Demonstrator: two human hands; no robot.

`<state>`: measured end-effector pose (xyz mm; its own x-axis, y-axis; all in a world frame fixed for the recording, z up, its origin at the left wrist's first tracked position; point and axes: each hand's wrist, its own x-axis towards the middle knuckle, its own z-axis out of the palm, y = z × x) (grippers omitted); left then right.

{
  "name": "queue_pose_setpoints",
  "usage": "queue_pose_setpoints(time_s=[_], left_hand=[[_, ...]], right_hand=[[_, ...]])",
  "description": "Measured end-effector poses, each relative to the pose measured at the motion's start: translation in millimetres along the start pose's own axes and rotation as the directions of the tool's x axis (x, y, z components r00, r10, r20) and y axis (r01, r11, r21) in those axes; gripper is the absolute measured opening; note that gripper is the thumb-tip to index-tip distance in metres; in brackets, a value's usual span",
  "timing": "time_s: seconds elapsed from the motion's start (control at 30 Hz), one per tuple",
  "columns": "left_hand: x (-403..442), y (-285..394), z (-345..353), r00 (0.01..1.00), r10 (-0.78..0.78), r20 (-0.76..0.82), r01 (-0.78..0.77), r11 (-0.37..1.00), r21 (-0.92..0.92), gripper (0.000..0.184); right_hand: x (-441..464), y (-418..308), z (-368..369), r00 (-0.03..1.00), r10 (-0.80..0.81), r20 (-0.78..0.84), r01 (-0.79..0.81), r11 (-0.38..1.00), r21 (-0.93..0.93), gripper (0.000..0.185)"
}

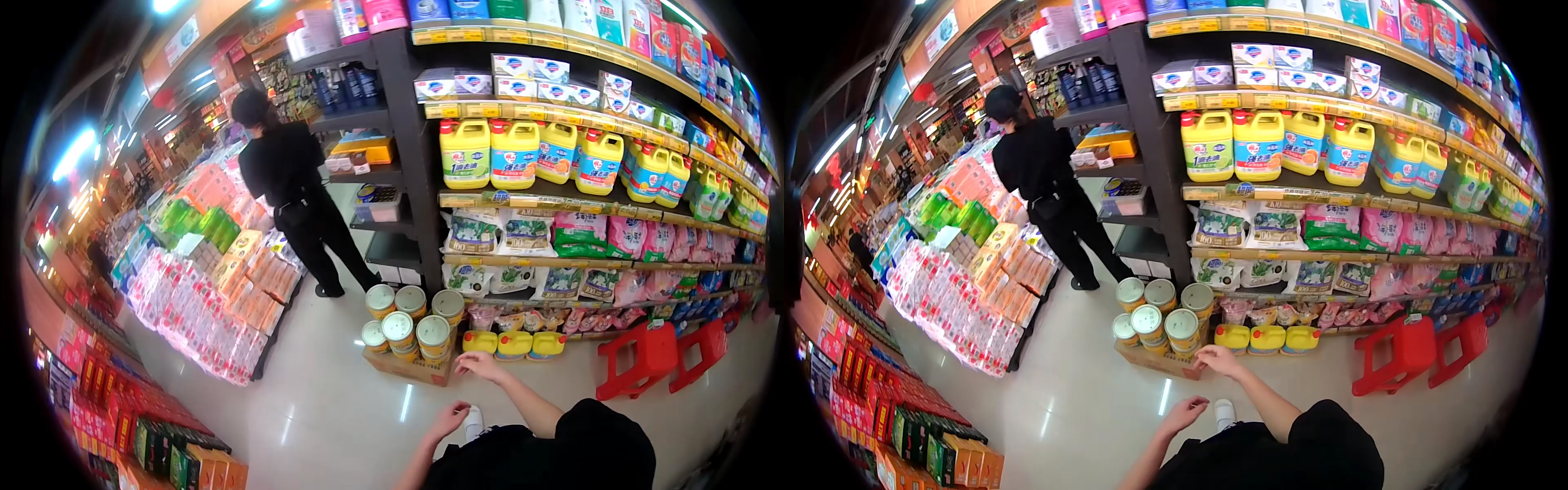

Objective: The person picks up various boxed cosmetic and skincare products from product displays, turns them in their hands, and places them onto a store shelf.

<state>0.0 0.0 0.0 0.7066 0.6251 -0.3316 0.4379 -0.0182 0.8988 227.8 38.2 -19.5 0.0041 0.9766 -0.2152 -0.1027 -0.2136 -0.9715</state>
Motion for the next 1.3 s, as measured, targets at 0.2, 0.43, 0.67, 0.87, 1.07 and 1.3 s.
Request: queue_pose_setpoints(time_s=[0.2, 0.43, 0.67, 0.87, 1.07, 1.3], left_hand=[[73, 58, -40, 0.968, 0.087, -0.235, -0.092, 0.996, -0.009, 0.028], [129, 107, -52, 0.921, 0.150, -0.359, -0.222, 0.960, -0.170, 0.025], [159, 126, -74, 0.903, 0.072, -0.423, -0.200, 0.943, -0.267, 0.025], [172, 162, -123, 0.842, 0.103, -0.530, -0.322, 0.884, -0.338, 0.024], [192, 196, -176, 0.815, 0.111, -0.569, -0.373, 0.852, -0.368, 0.025], [212, 217, -227, 0.806, 0.244, -0.539, -0.446, 0.849, -0.283, 0.031]], right_hand=[[28, -32, -93, 0.927, -0.115, -0.357, 0.178, 0.972, 0.150, 0.019], [43, -46, -168, 0.832, -0.191, -0.522, 0.303, 0.943, 0.139, 0.020], [54, -97, -175, 0.776, -0.177, -0.605, 0.336, 0.928, 0.160, 0.020], [85, -170, -149, 0.700, -0.411, -0.584, 0.516, 0.856, 0.015, 0.018], [97, -231, -127, 0.607, -0.479, -0.634, 0.608, 0.793, -0.017, 0.019], [117, -274, -95, 0.485, -0.572, -0.661, 0.702, 0.705, -0.095, 0.019]])
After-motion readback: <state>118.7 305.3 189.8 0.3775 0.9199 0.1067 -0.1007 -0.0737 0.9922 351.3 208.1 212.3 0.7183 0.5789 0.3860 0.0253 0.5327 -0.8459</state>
